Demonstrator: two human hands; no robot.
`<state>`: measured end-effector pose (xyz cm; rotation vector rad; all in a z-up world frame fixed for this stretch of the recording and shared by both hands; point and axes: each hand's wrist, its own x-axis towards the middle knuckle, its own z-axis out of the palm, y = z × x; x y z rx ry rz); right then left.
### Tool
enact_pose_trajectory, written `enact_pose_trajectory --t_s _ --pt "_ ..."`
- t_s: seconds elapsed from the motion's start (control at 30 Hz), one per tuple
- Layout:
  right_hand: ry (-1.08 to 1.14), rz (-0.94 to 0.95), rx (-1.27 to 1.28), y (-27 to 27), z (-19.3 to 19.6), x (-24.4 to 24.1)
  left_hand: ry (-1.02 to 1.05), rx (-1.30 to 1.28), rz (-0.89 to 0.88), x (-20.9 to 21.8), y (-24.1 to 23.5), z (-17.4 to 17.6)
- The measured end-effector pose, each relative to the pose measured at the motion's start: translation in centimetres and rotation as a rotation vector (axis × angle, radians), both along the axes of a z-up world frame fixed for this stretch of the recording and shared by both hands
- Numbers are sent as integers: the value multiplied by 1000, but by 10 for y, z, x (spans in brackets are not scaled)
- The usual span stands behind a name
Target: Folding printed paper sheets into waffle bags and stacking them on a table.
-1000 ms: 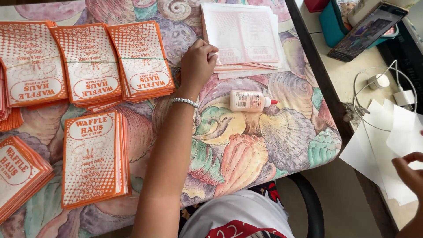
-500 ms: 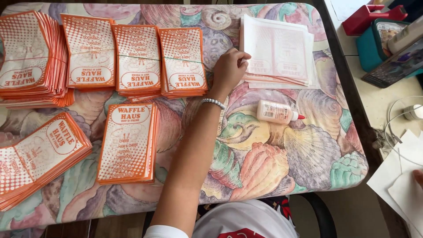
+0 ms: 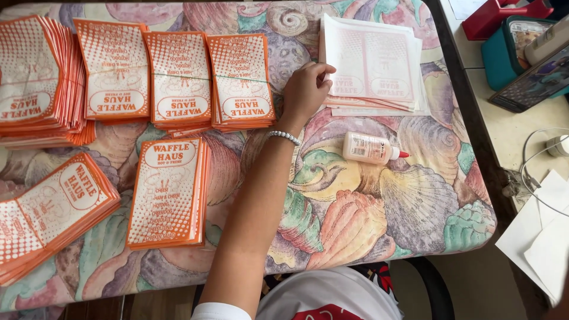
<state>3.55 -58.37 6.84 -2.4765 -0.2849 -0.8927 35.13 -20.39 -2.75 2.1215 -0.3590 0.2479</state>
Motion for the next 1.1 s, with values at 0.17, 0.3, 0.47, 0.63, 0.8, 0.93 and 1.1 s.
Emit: enact_pose_trajectory --t_s 0.17,0.3,0.47,0.63,0.8,0.93,1.1 --pt "-99 53 -45 99 9 103 -82 -221 -18 -21 -11 34" --pt "222 267 -100 170 2 206 19 -459 -5 -15 -18 34" --pt "270 315 -41 180 -54 279 135 -589 -10 -11 -15 31" --pt "286 158 437 164 -57 287 -264 -131 90 -7 -4 23" --pt "234 58 343 148 -67 297 -263 324 -117 -3 -1 17" --pt "152 72 311 144 -67 298 -414 493 -67 -7 -6 28" --pt "108 167 462 147 -55 291 -585 488 -82 -11 -9 27"
